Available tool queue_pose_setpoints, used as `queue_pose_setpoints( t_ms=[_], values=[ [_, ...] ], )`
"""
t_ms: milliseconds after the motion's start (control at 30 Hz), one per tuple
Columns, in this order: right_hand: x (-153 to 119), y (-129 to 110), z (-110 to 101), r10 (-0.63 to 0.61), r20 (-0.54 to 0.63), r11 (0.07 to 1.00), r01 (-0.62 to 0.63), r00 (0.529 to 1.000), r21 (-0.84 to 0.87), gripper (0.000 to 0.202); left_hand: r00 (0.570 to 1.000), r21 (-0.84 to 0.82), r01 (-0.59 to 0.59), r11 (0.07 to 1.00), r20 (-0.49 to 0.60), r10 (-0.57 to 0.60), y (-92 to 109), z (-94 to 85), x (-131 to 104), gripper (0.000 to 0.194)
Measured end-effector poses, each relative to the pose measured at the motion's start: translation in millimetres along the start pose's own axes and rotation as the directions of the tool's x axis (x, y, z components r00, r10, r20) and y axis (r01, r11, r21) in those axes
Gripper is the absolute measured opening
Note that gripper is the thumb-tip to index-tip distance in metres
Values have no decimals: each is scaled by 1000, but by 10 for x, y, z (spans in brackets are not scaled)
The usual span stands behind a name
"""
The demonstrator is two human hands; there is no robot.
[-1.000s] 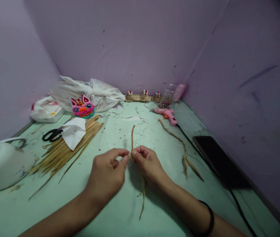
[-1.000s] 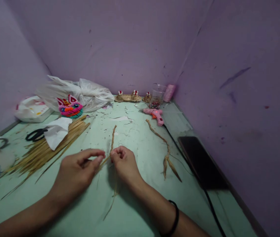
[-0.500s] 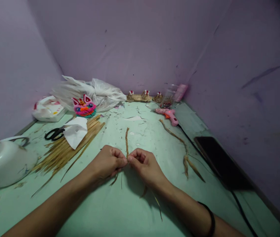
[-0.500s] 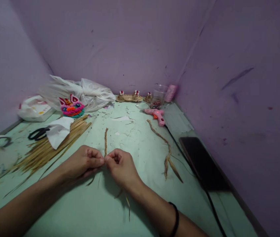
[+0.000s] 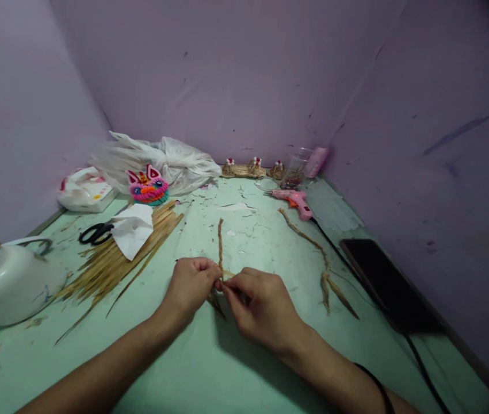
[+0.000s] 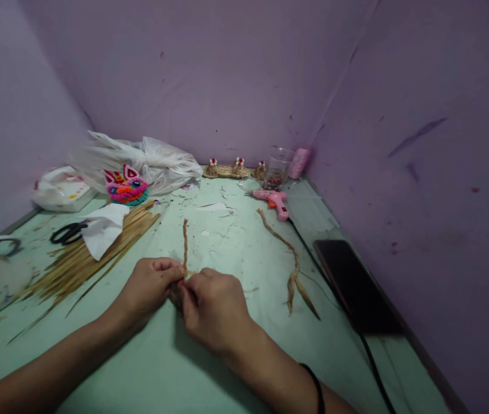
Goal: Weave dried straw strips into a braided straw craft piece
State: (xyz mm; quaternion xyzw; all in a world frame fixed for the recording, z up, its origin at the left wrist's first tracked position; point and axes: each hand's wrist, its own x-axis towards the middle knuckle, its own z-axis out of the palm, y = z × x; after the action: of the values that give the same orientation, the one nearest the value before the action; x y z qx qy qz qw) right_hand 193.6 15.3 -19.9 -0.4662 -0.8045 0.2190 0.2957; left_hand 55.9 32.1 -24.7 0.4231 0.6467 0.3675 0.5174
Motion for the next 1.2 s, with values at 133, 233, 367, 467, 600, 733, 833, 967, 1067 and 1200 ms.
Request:
queue_pose_setpoints(
  t_ms=[133, 233, 367, 467, 600, 733, 833, 967, 1067, 1200],
  values=[
    [-67, 29, 102, -294, 41, 905, 292, 955, -310, 20, 993, -108, 117, 987, -6, -119, 56, 47, -47, 12],
    [-69, 46, 151, -374, 38, 861, 362, 927, -358, 24, 992, -139, 130, 982, 17, -129, 47, 67, -59, 12],
    [-52, -5, 81, -408, 130, 877, 427, 904, -218, 24, 999, -83, 54, 995, 5, -53, -30, 65, 1, 5],
    [-4, -32, -49, -288, 5, 958, 287, 958, 17, 13, 999, 77, -43, 996, -8, 44, -46, 46, 31, 4],
    [124, 40, -172, 308, -243, 892, -190, 920, 410, 26, 980, 392, -196, 899, 56, 189, -23, 41, -38, 12],
    [186, 162, -148, 348, -67, 791, -255, 935, 556, 35, 953, 528, -301, 794, 140, 268, -24, 55, -105, 15],
    [167, 205, -98, 264, -80, 840, -188, 961, 509, 29, 962, 518, -269, 812, 110, 249, -36, 53, -91, 14],
    [179, 219, -106, 299, -65, 796, -211, 952, 567, 17, 955, 470, -298, 831, 139, 263, -28, 52, -74, 17],
    [233, 243, -151, 491, 82, 539, -376, 867, 754, 22, 940, 331, -320, 888, 231, 253, 22, 48, -85, 18],
    [281, 283, -171, 538, 233, 294, -439, 810, 849, 24, 926, 170, -236, 957, 338, 168, 86, 17, -72, 21]
  ],
)
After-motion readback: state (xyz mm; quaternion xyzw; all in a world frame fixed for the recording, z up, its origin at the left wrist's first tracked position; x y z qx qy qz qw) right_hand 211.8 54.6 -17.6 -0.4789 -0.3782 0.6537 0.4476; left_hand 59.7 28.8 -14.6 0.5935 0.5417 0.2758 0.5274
